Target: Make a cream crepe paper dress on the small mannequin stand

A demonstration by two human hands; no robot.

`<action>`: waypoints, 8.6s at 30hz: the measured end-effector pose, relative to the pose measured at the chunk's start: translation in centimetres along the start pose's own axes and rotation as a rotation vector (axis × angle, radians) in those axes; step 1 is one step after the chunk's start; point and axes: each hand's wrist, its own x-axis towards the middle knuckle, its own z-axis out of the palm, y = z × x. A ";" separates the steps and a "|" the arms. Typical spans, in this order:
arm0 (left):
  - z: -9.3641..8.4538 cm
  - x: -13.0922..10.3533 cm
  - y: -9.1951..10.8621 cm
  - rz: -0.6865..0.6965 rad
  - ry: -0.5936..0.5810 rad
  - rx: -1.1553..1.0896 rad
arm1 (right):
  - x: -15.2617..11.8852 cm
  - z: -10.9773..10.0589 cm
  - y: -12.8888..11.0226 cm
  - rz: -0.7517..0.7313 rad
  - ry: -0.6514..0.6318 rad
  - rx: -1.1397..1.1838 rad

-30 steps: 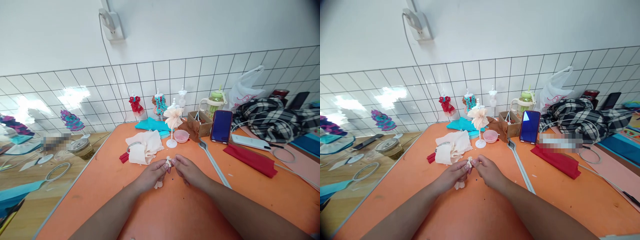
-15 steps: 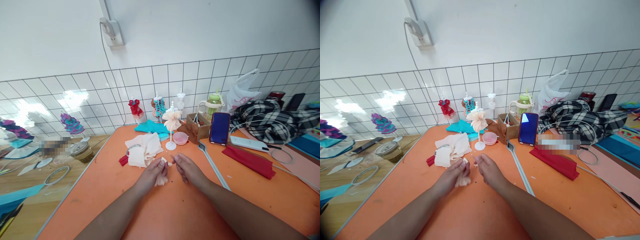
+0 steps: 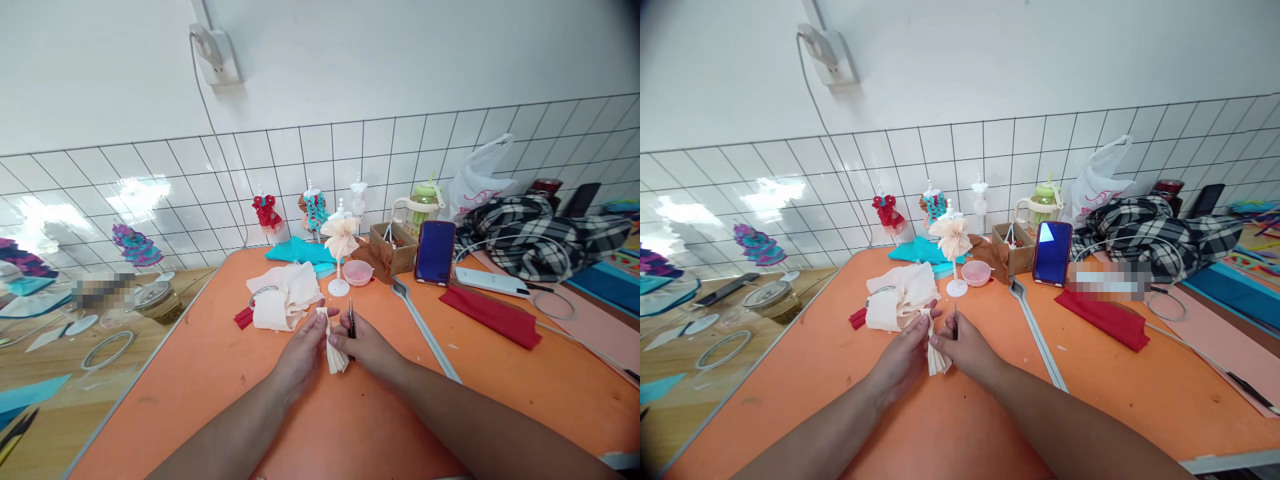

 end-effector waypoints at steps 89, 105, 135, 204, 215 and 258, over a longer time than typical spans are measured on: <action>-1.2 -0.8 3.1 -0.005 -0.424 0.778 | -1.2 -0.9 -2.6 -0.216 0.050 -0.652; -0.6 -0.9 3.6 0.160 -0.048 0.695 | -2.7 -0.3 -2.7 -0.239 0.028 -0.855; -0.8 -0.6 2.2 0.147 -0.152 0.586 | -2.4 -0.2 -3.1 -0.314 -0.077 -0.831; -1.0 -0.5 2.0 0.196 -0.138 0.640 | -1.9 -0.9 -3.0 -0.116 -0.084 -0.707; -1.8 0.0 2.2 0.048 -0.272 0.491 | -1.7 -0.8 -2.8 -0.113 -0.088 -0.696; -1.5 -0.1 2.0 -0.007 -0.288 0.252 | -2.5 0.3 -2.9 -0.107 -0.102 -0.631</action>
